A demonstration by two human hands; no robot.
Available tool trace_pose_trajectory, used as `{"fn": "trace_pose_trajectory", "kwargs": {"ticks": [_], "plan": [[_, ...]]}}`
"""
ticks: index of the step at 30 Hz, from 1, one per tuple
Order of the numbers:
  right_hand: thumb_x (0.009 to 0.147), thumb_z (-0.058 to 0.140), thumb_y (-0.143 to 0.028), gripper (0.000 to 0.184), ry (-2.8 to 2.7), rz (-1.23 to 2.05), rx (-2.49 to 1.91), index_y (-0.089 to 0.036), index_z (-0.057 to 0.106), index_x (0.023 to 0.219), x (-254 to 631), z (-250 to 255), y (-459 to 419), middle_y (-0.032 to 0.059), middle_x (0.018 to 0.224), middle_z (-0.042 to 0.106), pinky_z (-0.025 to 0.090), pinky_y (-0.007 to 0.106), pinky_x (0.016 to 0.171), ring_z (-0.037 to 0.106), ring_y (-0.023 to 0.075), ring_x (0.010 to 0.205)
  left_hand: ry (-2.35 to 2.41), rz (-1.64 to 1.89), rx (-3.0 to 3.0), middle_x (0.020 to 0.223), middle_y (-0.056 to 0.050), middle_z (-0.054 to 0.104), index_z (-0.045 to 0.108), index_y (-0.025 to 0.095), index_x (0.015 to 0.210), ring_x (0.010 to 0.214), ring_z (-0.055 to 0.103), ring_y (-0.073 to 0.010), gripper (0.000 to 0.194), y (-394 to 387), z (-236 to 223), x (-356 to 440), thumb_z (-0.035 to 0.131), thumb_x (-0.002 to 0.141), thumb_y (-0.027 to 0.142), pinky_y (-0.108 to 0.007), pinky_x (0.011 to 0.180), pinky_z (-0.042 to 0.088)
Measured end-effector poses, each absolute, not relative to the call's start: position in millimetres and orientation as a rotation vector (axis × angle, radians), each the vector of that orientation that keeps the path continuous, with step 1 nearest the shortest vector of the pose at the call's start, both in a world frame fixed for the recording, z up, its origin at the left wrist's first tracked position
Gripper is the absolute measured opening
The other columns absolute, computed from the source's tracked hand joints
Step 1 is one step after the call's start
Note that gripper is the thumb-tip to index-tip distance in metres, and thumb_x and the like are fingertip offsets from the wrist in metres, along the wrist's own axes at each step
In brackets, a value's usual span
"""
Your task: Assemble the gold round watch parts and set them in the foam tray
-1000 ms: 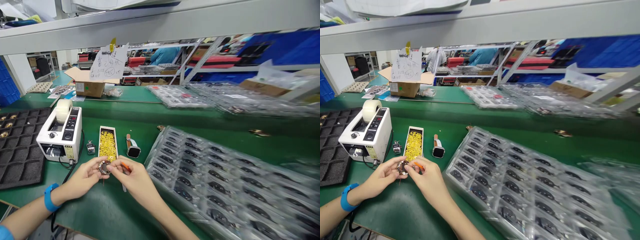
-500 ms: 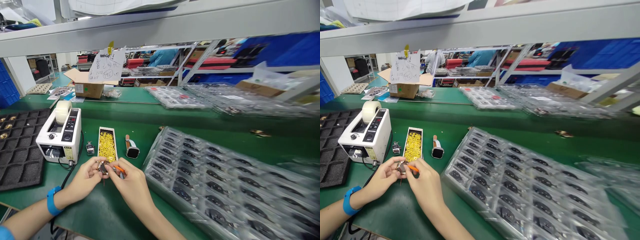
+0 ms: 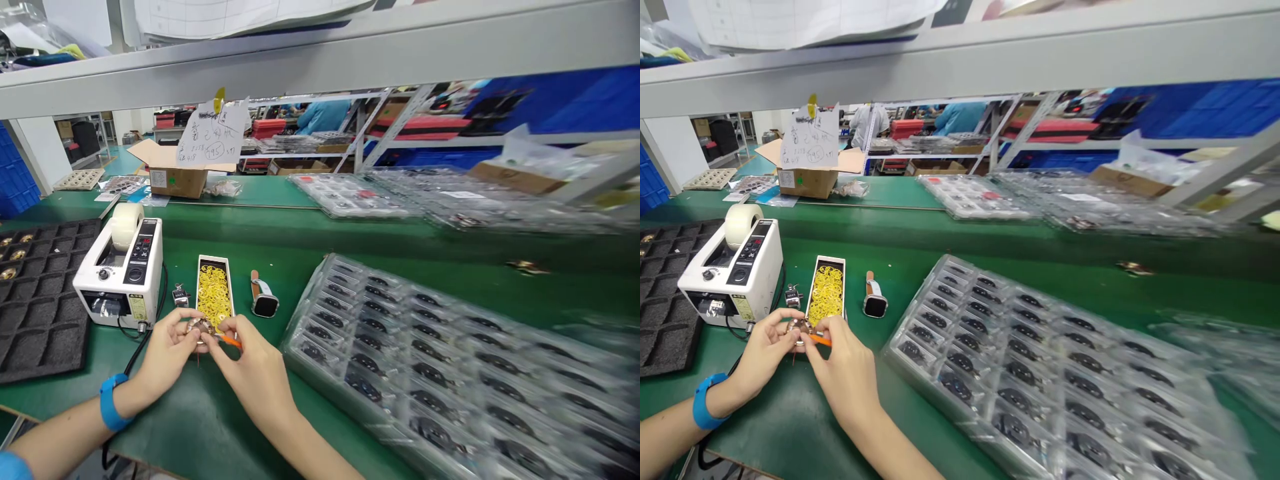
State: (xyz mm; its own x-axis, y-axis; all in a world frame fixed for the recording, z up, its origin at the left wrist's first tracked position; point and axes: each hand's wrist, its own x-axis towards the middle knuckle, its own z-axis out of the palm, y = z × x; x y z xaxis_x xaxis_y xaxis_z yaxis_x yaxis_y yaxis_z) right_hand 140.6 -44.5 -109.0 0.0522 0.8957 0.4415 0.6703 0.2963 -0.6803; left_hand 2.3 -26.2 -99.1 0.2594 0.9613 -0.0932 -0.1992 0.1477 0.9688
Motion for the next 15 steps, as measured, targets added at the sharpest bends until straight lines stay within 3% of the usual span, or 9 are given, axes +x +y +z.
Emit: {"fn": "trace_pose_trajectory", "kwargs": {"ticks": [3,8,12,15], "plan": [[0.084,0.052,-0.031,0.01,-1.675,0.559,-1.375,-0.022,0.057,0.08,141.2,-105.5,-39.0,0.0015,0.079,0.062,0.045,0.024,0.057,0.059,0.0156,0.068,0.928,1.041,1.071,0.073,-0.002,0.068,0.06,0.016,0.096,0.072,0.067,-0.0175,0.045,-27.0,-98.2,1.2,0.074,0.068,0.049,-0.032,0.073,0.056],[0.082,0.049,-0.025,0.017,-1.692,0.685,-1.288,-0.021,0.047,0.066,141.2,-101.5,-33.0,-0.0006,0.069,0.051,0.04,0.023,0.053,0.05,0.0137,0.06,0.957,1.006,1.128,0.076,-0.003,0.067,0.054,0.017,0.095,0.071,0.065,-0.0169,0.039,-30.6,-102.7,0.2,0.069,0.074,0.046,-0.031,0.07,0.054],[0.084,0.047,-0.02,0.015,-1.767,0.574,-1.252,-0.021,0.047,0.069,140.6,-102.5,-35.6,0.0004,0.072,0.054,0.043,0.023,0.058,0.054,0.0141,0.066,1.096,0.908,1.581,0.076,-0.002,0.065,0.06,0.018,0.084,0.071,0.06,-0.0162,0.015,-29.0,-97.7,-7.6,0.053,0.087,0.032,-0.027,0.066,0.048],[0.087,0.047,-0.016,0.011,-1.838,0.326,-1.181,-0.02,0.052,0.078,140.7,-103.7,-40.0,0.0024,0.077,0.058,0.046,0.023,0.058,0.059,0.0141,0.068,1.157,0.879,1.938,0.078,-0.003,0.064,0.066,0.019,0.073,0.077,0.058,-0.0187,0.015,-24.2,-87.7,-14.9,0.054,0.081,0.019,-0.028,0.071,0.044]]}}
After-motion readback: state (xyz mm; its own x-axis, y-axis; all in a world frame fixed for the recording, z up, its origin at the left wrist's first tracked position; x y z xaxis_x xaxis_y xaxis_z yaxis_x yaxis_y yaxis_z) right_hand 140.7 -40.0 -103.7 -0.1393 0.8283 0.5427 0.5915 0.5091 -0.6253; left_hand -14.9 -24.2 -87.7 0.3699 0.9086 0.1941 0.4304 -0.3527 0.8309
